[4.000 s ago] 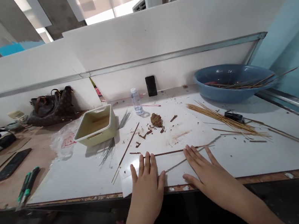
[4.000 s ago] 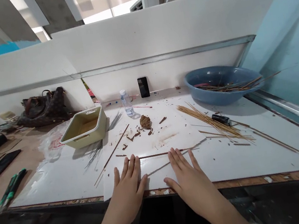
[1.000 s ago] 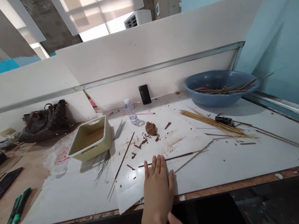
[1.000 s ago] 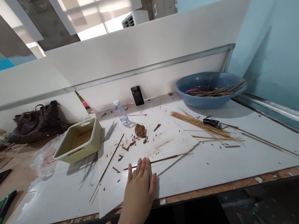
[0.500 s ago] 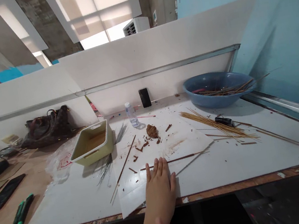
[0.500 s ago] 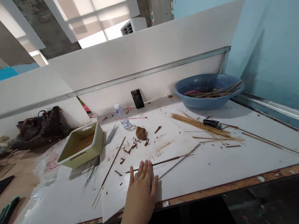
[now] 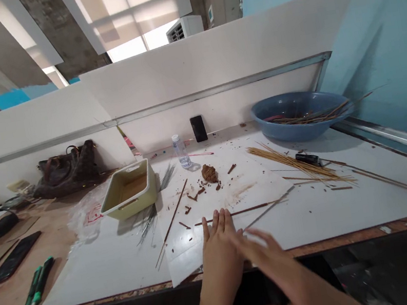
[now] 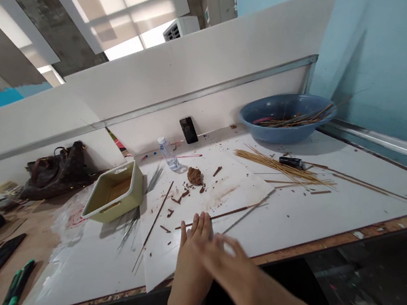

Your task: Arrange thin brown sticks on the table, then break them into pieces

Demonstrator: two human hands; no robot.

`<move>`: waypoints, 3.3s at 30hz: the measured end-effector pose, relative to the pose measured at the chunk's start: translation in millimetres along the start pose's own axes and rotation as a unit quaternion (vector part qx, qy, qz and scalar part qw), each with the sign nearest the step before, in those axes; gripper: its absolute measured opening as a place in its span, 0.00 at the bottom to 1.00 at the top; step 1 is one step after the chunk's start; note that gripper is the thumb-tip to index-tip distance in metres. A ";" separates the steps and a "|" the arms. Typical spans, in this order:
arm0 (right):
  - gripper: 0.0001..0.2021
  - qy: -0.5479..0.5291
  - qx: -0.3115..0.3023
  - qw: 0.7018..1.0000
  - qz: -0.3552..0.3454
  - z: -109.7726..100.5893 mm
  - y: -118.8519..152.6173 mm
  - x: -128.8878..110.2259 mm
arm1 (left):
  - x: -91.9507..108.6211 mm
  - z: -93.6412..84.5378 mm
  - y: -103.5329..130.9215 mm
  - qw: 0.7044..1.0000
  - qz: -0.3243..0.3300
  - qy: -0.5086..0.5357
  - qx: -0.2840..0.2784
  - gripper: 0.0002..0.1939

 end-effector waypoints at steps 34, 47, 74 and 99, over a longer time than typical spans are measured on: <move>0.38 0.131 -0.078 0.986 0.063 34.3 -6.4 57.2 | -15.0 -17.8 28.7 1.000 0.006 0.015 -0.020 0.29; 0.40 0.147 -0.086 0.984 0.048 31.4 1.1 59.5 | -5.3 -19.8 41.2 0.999 -0.010 -0.030 0.027 0.29; 0.38 0.087 -0.166 0.980 0.072 31.7 -28.8 38.1 | -1.0 -9.2 19.4 1.000 0.020 -0.002 -0.017 0.33; 0.37 0.090 -0.151 0.981 0.083 34.6 -17.6 31.6 | 1.6 -21.1 39.4 1.000 -0.018 -0.009 -0.009 0.31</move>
Point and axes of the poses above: each hand's wrist, its own y-axis away from the middle knuckle, its own z-axis out of the palm, x = y × z, the point moved 1 cm from there along -y, towards the middle knuckle, and after that the axes turned 12 degrees about x, right-handed, at the moved point
